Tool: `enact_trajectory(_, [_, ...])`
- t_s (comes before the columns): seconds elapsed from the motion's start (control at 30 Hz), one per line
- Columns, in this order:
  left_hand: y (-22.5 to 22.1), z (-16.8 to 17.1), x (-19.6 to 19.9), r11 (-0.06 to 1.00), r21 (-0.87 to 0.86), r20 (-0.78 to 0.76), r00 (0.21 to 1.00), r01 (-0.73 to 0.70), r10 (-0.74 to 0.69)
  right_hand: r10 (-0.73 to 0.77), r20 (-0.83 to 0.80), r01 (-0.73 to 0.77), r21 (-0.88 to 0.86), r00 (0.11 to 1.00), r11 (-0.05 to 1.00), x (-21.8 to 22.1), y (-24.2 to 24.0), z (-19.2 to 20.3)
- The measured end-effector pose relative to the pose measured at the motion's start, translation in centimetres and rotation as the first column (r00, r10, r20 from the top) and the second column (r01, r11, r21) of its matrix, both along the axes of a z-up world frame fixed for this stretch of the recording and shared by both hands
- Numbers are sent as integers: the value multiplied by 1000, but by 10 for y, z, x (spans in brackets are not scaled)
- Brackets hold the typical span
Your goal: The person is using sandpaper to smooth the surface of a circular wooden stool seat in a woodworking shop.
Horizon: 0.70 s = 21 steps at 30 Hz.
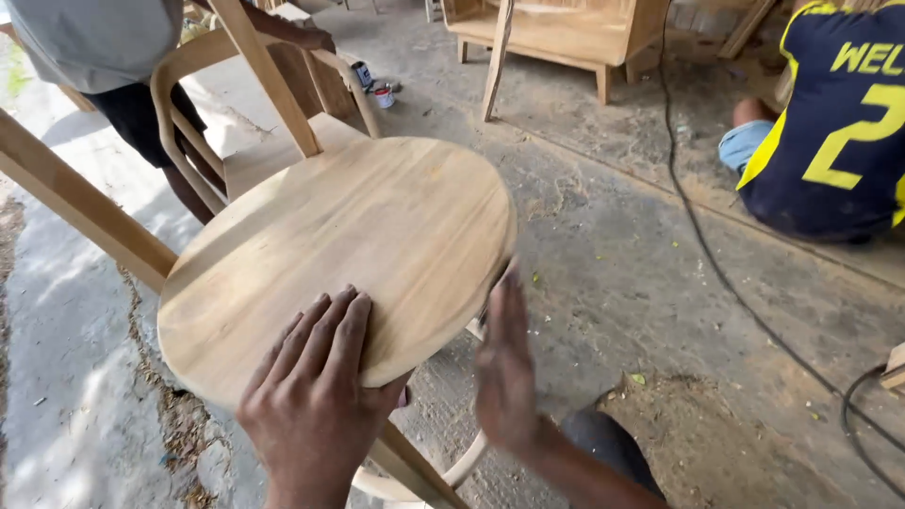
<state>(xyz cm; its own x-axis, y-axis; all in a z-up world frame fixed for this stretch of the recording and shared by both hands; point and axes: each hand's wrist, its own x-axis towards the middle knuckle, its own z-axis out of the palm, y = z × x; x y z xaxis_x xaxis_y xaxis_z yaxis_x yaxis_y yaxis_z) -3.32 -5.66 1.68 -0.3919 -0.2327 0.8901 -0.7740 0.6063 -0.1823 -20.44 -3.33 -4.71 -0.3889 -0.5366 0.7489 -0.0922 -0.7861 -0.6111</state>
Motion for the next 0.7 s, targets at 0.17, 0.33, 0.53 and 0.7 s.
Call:
enact_trajectory(0.17, [0,3,-4,1000,-11,-15,1000,7,-7,-44,-61,39,-83,997,996,-8,-1,-1])
enact_trajectory(0.33, [-4,-4,2,1000,8,4,1000,11,-11,-76,-49,77,22,996,997,-33,-18,13])
enact_trajectory(0.53, [1,-1,1,999,-4,-4,999,45,-46,-553,-641,433,-356,532,828,-37,-7,-42])
enact_trajectory(0.7, [4,-2,-1,1000,8,-8,1000,-8,8,-351,-487,349,-98,800,932,-29,10,-14])
